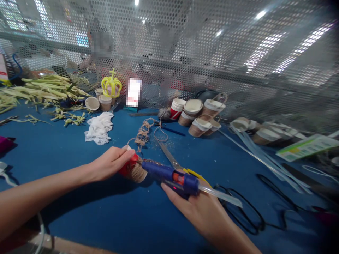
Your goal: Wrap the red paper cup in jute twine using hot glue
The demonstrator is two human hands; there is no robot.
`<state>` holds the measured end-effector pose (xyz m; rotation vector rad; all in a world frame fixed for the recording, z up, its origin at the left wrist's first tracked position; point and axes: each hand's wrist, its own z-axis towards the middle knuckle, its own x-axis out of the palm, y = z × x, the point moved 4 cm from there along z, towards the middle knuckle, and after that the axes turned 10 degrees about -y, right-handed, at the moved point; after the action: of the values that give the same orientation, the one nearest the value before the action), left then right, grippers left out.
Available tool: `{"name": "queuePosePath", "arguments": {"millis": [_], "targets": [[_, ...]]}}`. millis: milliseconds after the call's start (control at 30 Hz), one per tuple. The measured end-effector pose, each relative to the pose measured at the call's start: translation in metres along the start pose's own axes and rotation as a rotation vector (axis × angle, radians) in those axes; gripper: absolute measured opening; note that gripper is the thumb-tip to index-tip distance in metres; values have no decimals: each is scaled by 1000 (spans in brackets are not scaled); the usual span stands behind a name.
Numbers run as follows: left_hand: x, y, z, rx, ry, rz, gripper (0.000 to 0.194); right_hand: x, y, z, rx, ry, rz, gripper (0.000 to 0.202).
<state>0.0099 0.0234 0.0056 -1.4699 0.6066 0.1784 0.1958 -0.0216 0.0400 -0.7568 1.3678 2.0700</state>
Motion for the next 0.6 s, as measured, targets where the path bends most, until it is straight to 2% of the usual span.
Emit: {"name": "queuePosePath", "arguments": {"millis": [167, 433, 600], "targets": [[-1, 1, 1, 0, 8, -8, 54, -4, 7, 0, -42, -51, -47, 10], [0, -2, 0, 5, 16, -1, 55, -1, -2, -4, -199, -5, -184, 19], [0, 0, 0, 1, 13, 4, 56, 0, -4, -3, -158, 6, -149, 16]]}}
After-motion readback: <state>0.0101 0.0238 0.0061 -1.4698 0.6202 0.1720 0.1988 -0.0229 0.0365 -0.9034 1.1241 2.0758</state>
